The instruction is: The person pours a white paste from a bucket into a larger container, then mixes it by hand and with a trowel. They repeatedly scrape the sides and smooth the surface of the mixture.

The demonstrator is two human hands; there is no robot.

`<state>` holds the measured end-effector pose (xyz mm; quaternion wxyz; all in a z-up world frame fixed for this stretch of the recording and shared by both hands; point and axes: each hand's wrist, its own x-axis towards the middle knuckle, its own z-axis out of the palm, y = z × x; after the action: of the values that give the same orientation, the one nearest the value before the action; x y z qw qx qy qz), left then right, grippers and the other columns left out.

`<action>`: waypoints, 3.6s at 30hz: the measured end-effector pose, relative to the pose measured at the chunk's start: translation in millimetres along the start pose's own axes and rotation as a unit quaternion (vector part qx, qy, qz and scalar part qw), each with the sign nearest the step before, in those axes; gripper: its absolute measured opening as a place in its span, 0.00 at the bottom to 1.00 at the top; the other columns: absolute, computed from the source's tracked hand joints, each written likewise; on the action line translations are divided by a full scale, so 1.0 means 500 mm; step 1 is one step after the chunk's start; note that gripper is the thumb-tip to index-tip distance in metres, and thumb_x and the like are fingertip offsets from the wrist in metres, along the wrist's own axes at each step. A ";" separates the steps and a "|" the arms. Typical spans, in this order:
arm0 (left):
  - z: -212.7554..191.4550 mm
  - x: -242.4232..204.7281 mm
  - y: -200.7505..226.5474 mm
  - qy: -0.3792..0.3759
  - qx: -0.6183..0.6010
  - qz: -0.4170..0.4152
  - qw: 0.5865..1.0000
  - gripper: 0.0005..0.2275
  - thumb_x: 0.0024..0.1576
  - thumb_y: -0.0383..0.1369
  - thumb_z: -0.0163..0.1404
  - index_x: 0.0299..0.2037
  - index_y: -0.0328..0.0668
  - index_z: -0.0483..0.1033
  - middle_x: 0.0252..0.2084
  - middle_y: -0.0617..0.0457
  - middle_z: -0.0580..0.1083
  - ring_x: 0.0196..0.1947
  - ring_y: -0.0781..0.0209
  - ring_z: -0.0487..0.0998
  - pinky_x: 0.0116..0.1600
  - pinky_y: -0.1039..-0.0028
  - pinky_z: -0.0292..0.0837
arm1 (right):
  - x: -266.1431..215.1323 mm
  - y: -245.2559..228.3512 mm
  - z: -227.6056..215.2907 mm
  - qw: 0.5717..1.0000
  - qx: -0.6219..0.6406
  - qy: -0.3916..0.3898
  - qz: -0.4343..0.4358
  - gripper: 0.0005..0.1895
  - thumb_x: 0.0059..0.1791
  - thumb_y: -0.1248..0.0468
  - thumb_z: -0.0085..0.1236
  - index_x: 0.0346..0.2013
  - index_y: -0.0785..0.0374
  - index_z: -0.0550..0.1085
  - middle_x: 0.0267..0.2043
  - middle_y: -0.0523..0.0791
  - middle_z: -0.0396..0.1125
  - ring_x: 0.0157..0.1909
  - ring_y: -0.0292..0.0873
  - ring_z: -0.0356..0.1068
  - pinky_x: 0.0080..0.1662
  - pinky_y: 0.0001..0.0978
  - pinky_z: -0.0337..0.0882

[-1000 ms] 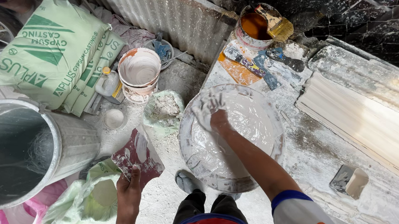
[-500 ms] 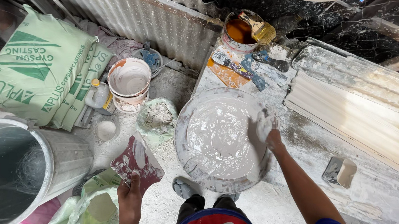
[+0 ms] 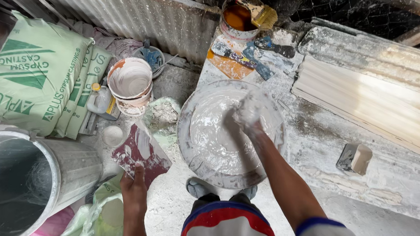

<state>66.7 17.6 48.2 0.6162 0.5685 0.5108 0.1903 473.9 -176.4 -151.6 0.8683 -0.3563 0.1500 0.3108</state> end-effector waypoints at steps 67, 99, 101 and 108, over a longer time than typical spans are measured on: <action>-0.013 -0.063 -0.046 0.028 -0.037 -0.003 0.999 0.15 0.66 0.37 0.47 0.27 0.42 0.66 0.21 0.65 0.57 0.22 0.72 0.50 0.28 0.72 0.46 | -0.247 0.013 -0.057 -0.019 -0.958 -0.281 -0.044 0.36 0.55 0.49 0.41 0.76 0.57 0.51 0.82 0.51 0.35 0.82 0.60 0.26 0.75 0.61 0.23; 0.127 0.097 0.171 -0.147 0.267 0.211 0.929 0.19 0.67 0.39 0.41 0.62 0.35 0.72 0.38 0.35 0.79 0.35 0.46 0.81 0.45 0.62 0.73 | -0.452 -0.239 -0.187 0.740 -0.644 0.186 -0.054 0.18 0.57 0.54 0.47 0.52 0.65 0.72 0.26 0.50 0.68 0.17 0.38 0.61 0.16 0.30 0.63; 0.168 0.116 0.206 -0.168 0.333 0.193 0.908 0.20 0.65 0.40 0.41 0.63 0.39 0.72 0.41 0.32 0.78 0.41 0.39 0.81 0.49 0.57 0.73 | -0.464 -0.240 -0.222 0.731 -0.651 0.198 -0.051 0.23 0.59 0.51 0.48 0.48 0.74 0.71 0.24 0.45 0.64 0.17 0.36 0.59 0.17 0.28 0.63; 0.321 0.163 0.263 -0.199 0.474 0.202 0.833 0.18 0.64 0.38 0.40 0.59 0.38 0.72 0.51 0.31 0.76 0.53 0.31 0.75 0.59 0.48 0.68 | -0.467 -0.208 -0.333 0.734 -0.653 0.152 0.109 0.27 0.59 0.50 0.40 0.66 0.64 0.67 0.33 0.53 0.70 0.28 0.44 0.64 0.31 0.42 0.67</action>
<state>280.9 39.7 105.6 0.3070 0.9072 0.2783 -0.0720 356.6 -453.2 -101.2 0.3484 -0.8593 0.0785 0.3662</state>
